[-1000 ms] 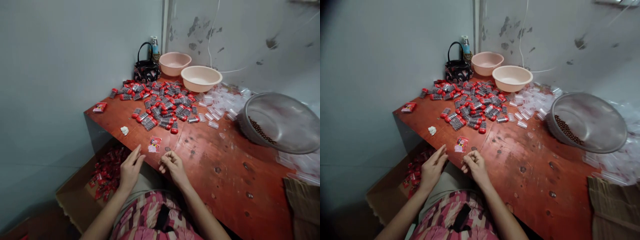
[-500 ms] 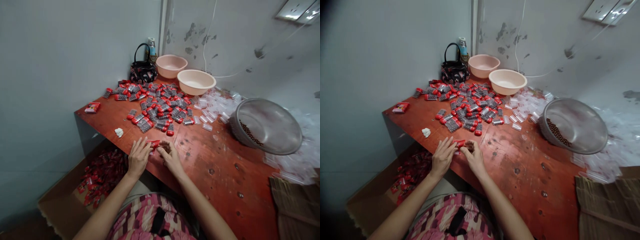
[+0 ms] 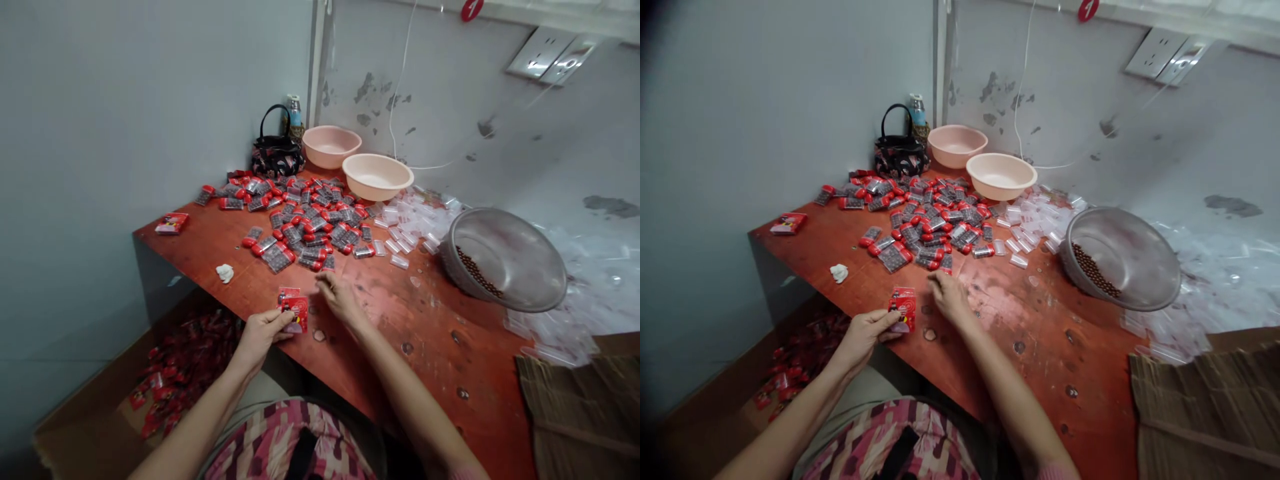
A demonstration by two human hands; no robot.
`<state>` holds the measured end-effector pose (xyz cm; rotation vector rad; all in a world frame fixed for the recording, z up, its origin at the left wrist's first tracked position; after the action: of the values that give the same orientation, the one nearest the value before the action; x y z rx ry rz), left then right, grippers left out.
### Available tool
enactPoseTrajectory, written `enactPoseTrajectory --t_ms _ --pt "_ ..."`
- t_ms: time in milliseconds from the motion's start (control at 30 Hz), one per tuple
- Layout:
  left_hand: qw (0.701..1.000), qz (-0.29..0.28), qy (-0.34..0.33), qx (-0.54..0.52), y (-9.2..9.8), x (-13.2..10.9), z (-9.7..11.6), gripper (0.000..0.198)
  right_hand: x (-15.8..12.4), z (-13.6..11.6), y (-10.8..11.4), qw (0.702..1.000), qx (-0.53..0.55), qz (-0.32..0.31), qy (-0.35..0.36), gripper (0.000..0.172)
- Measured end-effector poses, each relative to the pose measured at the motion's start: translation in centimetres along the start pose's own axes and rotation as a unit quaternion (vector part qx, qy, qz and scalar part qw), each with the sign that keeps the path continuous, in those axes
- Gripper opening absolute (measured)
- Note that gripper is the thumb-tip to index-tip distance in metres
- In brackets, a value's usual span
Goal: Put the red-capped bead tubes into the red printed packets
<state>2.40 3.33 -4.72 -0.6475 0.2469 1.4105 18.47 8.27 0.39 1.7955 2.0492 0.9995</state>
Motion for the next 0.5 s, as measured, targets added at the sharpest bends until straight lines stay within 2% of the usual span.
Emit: enactPoseTrajectory --t_ms 33,100,167,233,367,467,500 --pt "1.0 0.01 0.002 -0.001 0.1 -0.1 -0.1 0.017 0.8 0.0 0.9 0.993 -0.107 -0.012 0.041 0.023" --pt "1.0 0.023 0.008 -0.014 0.2 -0.2 -0.3 0.018 2.2 0.4 1.6 0.956 -0.261 -0.063 0.117 0.028" --pt "0.999 0.026 0.015 -0.045 0.3 -0.3 -0.5 0.018 3.2 1.2 1.7 0.92 -0.338 -0.115 0.16 0.031" --pt "0.995 0.031 0.023 -0.097 0.4 -0.3 -0.7 0.018 3.8 2.0 1.8 0.907 -0.354 -0.144 0.177 0.032" --pt "0.971 0.053 0.036 -0.232 1.0 0.2 -0.8 0.013 3.2 2.5 2.6 0.947 -0.284 -0.092 0.118 0.024" --pt "0.947 0.083 0.042 -0.307 1.5 0.7 -1.0 0.007 0.2 1.2 2.1 0.971 -0.229 -0.04 0.063 0.024" --pt "0.94 0.089 0.041 -0.326 1.5 0.8 -0.9 0.006 -1.2 0.8 1.9 0.988 -0.156 -0.008 0.02 0.022"
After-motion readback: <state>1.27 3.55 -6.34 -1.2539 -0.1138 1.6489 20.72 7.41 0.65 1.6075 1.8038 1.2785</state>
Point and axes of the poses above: each hand's wrist, its own x-axis towards the middle knuckle, its own y-axis out of the back of the hand, z = x × y, the point moved 8 cm from there along x, towards the middle knuckle, and after that the axes turned 6 degrees about y, right-handed, at the moved point
